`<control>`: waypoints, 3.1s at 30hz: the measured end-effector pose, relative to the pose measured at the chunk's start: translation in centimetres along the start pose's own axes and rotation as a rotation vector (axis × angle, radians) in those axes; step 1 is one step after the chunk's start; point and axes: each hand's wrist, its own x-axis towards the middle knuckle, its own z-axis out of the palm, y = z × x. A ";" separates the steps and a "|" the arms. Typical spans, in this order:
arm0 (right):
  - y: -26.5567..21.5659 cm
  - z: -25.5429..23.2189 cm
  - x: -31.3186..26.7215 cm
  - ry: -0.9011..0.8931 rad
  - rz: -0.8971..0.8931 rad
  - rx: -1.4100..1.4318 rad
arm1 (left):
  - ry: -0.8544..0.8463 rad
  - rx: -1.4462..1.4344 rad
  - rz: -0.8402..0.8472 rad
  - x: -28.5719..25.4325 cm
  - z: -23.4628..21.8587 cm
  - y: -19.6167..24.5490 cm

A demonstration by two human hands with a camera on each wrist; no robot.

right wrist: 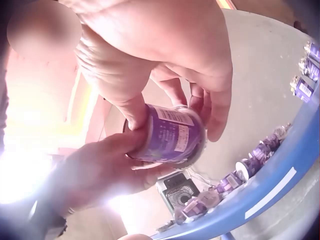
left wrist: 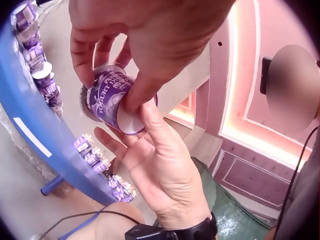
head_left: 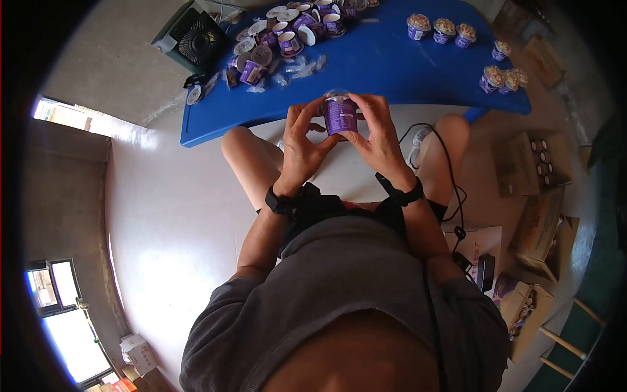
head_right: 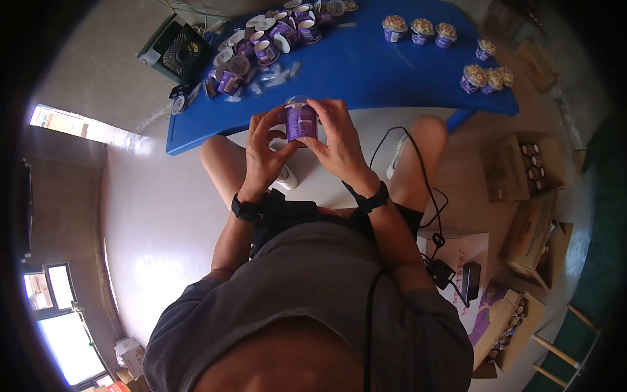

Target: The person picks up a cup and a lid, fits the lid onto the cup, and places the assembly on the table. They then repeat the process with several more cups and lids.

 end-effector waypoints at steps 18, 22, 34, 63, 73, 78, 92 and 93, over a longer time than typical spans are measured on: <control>1.1 0.8 0.1 0.051 0.009 0.060 | -0.049 0.003 -0.040 0.6 -0.1 -0.6; 1.5 1.7 0.4 0.136 0.010 0.132 | 0.039 -0.184 0.057 0.7 1.3 -3.5; 2.1 0.4 2.5 0.031 -0.057 0.036 | 0.078 -0.153 -0.032 1.8 0.3 -2.2; 1.0 0.7 1.9 0.099 0.004 0.073 | 0.061 -0.160 0.107 2.3 0.6 -2.9; 1.1 1.6 1.2 0.208 0.005 0.196 | -0.180 -0.527 -0.164 2.1 -0.5 -1.9; -1.8 0.3 1.7 0.019 -0.105 -0.063 | -0.305 -1.018 -0.499 1.8 -0.3 -1.5; -0.3 -0.9 2.9 -0.137 0.235 0.492 | -0.148 -0.402 -0.111 0.3 0.5 -1.8; -0.3 -0.7 2.7 -0.115 0.243 0.529 | -0.153 -0.376 -0.122 0.3 0.4 -1.7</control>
